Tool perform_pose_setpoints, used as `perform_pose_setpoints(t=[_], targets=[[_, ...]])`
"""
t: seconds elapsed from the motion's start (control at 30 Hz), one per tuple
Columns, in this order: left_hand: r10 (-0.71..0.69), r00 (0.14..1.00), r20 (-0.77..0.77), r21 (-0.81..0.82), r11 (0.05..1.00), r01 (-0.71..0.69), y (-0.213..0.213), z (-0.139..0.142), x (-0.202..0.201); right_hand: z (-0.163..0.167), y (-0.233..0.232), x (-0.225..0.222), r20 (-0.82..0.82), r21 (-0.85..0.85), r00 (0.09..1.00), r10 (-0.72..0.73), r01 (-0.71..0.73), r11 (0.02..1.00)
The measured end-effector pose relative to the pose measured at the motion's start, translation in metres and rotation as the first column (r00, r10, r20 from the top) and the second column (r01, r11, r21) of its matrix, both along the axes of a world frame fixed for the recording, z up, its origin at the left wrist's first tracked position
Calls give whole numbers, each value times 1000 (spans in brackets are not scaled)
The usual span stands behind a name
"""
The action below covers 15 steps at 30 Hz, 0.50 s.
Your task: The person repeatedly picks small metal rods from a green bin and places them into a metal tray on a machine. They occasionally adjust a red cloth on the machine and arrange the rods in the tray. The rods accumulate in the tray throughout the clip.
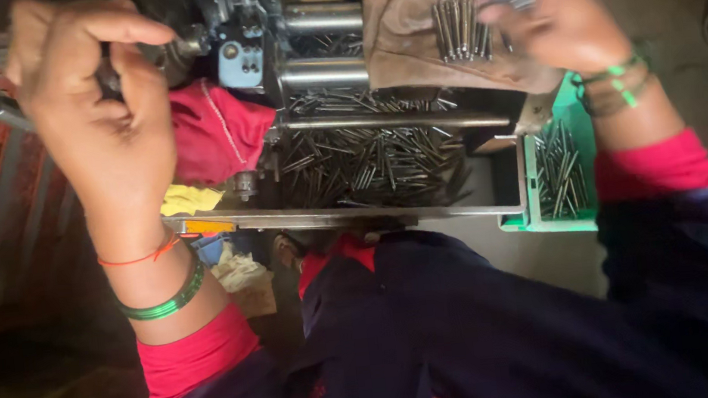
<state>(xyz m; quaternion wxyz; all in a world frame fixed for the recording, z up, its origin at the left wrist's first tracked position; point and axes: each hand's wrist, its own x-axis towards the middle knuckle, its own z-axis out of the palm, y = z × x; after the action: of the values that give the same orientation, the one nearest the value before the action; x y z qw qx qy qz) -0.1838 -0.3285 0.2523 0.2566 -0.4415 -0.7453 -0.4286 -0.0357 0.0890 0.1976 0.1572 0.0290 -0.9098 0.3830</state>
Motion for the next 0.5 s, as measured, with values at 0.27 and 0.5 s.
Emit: perform_pose_setpoints(t=[0.27, 0.5], targets=[[28, 994, 101, -10, 1000, -27, -14, 26, 23, -4, -6, -96, 290, 880, 887, 359, -394, 263], [-105, 922, 372, 530, 840, -118, -84, -17, 58, -19, -2, -119, 372, 880, 863, 342, -445, 167]])
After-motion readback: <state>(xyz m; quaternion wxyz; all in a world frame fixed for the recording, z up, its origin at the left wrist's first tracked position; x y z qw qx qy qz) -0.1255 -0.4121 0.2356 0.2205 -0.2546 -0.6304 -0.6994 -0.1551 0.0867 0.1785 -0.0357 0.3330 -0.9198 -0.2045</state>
